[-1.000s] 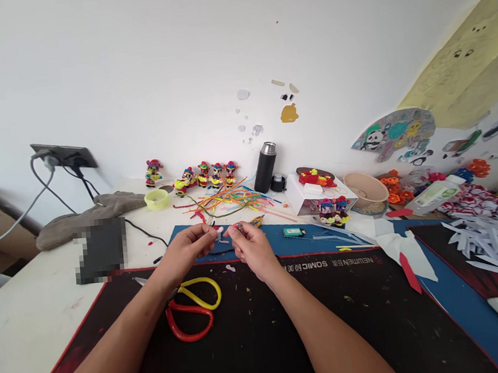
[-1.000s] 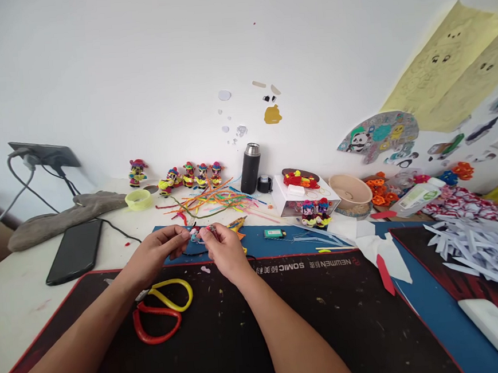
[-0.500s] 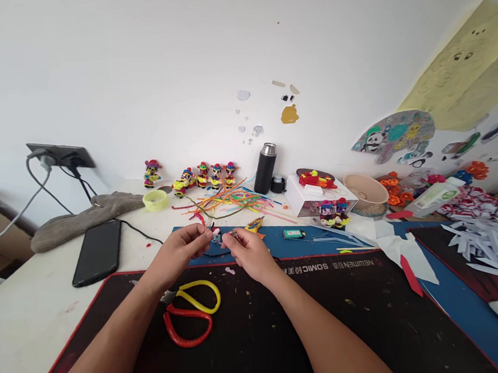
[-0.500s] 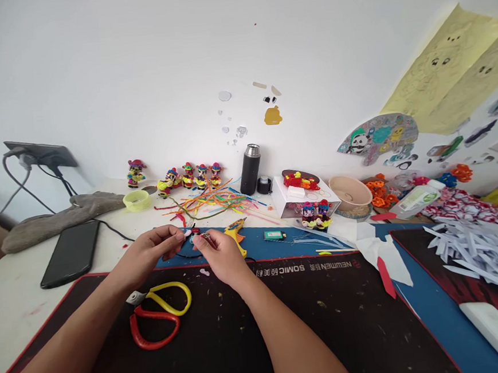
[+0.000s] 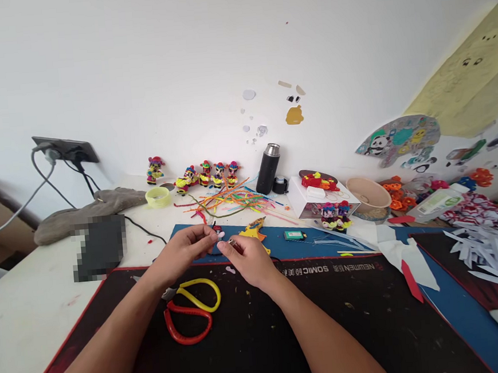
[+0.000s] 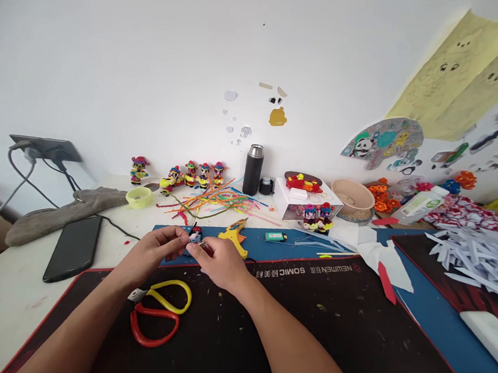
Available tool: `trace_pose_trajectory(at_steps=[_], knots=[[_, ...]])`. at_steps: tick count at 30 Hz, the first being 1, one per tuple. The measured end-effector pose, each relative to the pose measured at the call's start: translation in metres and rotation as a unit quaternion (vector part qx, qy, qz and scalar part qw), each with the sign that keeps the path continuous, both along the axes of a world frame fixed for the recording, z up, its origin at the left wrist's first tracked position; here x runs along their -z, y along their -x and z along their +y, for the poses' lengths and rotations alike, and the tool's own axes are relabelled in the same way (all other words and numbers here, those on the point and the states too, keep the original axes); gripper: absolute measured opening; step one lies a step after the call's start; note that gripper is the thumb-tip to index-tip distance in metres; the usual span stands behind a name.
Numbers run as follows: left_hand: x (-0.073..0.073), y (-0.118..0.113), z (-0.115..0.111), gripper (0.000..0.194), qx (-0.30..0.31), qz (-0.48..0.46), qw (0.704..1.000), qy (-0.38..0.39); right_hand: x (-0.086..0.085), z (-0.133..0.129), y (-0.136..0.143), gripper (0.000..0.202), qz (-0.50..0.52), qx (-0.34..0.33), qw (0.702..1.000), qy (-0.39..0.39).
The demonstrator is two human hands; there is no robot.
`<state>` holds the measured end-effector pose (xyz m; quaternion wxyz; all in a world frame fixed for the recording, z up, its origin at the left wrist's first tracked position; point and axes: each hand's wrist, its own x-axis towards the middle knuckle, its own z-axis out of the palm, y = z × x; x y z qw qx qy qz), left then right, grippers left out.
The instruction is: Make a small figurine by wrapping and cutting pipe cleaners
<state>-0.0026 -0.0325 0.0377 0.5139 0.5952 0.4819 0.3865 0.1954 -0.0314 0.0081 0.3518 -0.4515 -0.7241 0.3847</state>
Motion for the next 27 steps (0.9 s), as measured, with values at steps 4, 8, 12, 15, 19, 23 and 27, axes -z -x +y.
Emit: trace_pose_trajectory(at_steps=[4, 8, 12, 15, 19, 23, 27], knots=[[-0.001, 0.000, 0.000, 0.050, 0.010, 0.018, 1.000, -0.009, -0.002, -0.001, 0.002, 0.047, -0.023, 0.018, 1.000, -0.012], [-0.002, -0.001, 0.000, 0.048, 0.025, 0.030, 0.999, -0.008, -0.004, -0.001, 0.003, 0.043, -0.046, 0.025, 0.998, -0.026], [-0.002, 0.000, 0.000, 0.047, 0.034, 0.022, 0.999, 0.000, -0.002, -0.001, 0.005, 0.039, -0.067, 0.026, 0.997, -0.030], [0.000, 0.002, -0.001, 0.046, 0.037, 0.004, 0.999, 0.006, -0.001, -0.003, 0.006, 0.036, -0.073, 0.025, 0.997, -0.028], [0.000, 0.003, -0.001, 0.045, 0.035, -0.006, 0.999, 0.020, -0.002, -0.004, 0.008, 0.033, -0.079, 0.027, 0.996, -0.037], [-0.001, 0.002, -0.002, 0.046, 0.040, -0.009, 0.998, 0.037, -0.001, -0.004, 0.010, 0.032, -0.086, 0.032, 0.994, -0.052], [-0.002, 0.002, -0.002, 0.046, 0.047, -0.005, 0.998, 0.042, 0.000, -0.005, 0.010, 0.032, -0.089, 0.038, 0.994, -0.054]])
